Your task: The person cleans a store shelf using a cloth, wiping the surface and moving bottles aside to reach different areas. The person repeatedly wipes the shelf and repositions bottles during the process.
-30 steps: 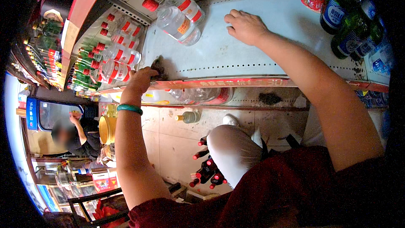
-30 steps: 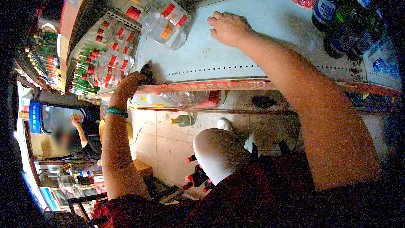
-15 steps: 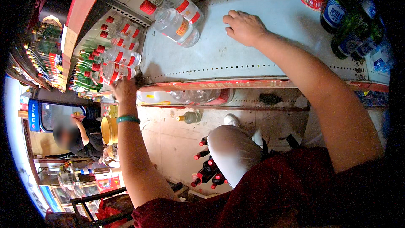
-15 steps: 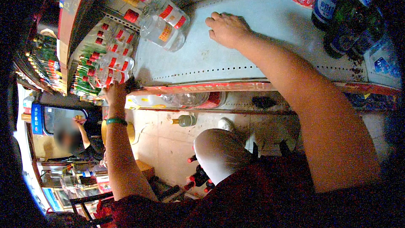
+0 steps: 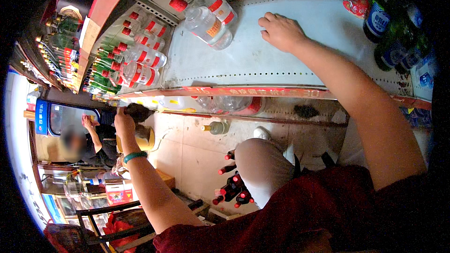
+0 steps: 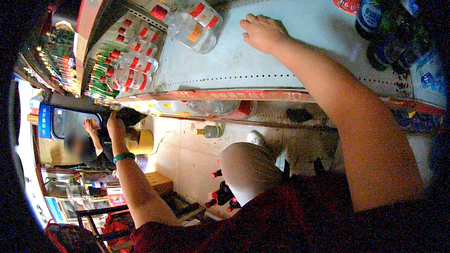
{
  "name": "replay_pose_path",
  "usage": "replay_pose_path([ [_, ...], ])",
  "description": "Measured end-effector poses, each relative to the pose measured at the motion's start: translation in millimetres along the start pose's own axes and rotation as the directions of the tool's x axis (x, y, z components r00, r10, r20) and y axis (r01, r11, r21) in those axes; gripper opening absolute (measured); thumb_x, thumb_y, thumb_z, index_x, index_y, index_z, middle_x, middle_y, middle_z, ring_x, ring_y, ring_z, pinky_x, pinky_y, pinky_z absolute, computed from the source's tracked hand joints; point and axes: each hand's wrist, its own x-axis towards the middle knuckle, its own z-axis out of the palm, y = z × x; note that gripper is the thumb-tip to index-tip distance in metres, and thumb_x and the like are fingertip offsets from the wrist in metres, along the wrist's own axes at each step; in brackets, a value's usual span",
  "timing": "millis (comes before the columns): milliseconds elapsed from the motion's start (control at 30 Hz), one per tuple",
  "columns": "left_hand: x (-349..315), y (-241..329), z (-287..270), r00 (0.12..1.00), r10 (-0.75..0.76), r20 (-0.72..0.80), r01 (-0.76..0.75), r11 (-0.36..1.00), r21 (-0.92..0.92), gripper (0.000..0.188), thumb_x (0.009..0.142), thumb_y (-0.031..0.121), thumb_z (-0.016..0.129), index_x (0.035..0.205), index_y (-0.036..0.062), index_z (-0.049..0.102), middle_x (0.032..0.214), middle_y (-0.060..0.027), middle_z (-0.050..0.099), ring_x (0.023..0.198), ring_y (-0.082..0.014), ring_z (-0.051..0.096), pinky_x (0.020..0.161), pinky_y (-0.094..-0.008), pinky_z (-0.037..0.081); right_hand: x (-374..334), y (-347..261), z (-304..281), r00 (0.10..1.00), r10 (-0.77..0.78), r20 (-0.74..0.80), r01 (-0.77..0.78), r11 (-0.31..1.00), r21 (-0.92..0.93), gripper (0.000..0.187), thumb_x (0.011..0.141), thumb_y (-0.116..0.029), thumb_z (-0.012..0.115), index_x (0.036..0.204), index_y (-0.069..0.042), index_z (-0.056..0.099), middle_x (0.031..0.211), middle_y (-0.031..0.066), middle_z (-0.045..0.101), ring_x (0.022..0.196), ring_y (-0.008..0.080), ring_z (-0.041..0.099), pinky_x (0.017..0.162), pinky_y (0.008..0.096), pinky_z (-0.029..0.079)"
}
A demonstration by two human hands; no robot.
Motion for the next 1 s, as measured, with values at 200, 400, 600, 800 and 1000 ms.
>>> replay_pose_path([
  [200,44.9,47.2,4.0,0.974,0.05,-0.22,-0.099,0.971,-0.219,0.03,0.081,0.013,0.041,0.108,0.0123,0.054,0.101,-0.0188,0.06,0.091,-0.0409,0.057,0.072,-0.0477,0.047,0.1,-0.4,4.0,0.999,-0.05,-0.02,0.05,0.999,0.016,0.025,0.082,-0.022,0.051,0.101,-0.006,0.051,0.102,0.0128,0.053,0.095,0.0301,0.056,0.081,0.0426,0.048],
  [400,43.5,132.3,22.0,0.991,0.133,-0.009,-0.127,0.96,0.251,0.031,0.087,0.012,0.039,0.114,0.0209,0.053,0.111,-0.0106,0.057,0.097,-0.0305,0.059,0.077,-0.0466,0.047,0.4,4.6,-2.8,1.0,0.014,-0.007,-0.015,1.0,-0.028,0.025,0.082,-0.022,0.053,0.103,-0.008,0.051,0.102,0.0097,0.051,0.098,0.0272,0.055,0.082,0.0409,0.047],
  [600,78.4,83.6,111.7,0.927,0.255,0.276,-0.24,0.967,-0.087,0.032,0.082,0.022,0.052,0.11,0.0063,0.055,0.109,-0.0239,0.057,0.1,-0.0389,0.055,0.083,-0.0483,0.044,-0.2,-5.3,0.5,1.0,-0.01,0.028,0.01,1.0,0.003,0.025,0.082,-0.022,0.054,0.103,-0.009,0.051,0.102,0.0084,0.05,0.1,0.0261,0.053,0.082,0.0408,0.046],
  [800,86.4,118.9,92.2,0.896,0.229,0.381,-0.24,0.971,-0.019,0.03,0.075,0.016,0.061,0.098,-0.0039,0.059,0.096,-0.0267,0.061,0.096,-0.0399,0.057,0.08,-0.0444,0.047,-0.4,4.2,1.2,0.999,-0.031,-0.03,0.031,0.999,-0.021,0.025,0.082,-0.023,0.053,0.102,-0.008,0.051,0.1,0.0104,0.052,0.098,0.0274,0.055,0.08,0.0417,0.047],
  [1000,79.9,116.6,99.3,0.904,0.333,0.268,-0.32,0.943,-0.093,0.025,0.074,0.015,0.06,0.092,-0.0015,0.06,0.09,-0.0245,0.062,0.089,-0.0401,0.059,0.076,-0.0448,0.048,-1.4,-0.6,1.6,1.0,0.003,0.016,-0.002,1.0,-0.017,0.024,0.083,-0.022,0.053,0.103,-0.009,0.051,0.104,0.0079,0.049,0.102,0.0255,0.052,0.084,0.0403,0.045],
])
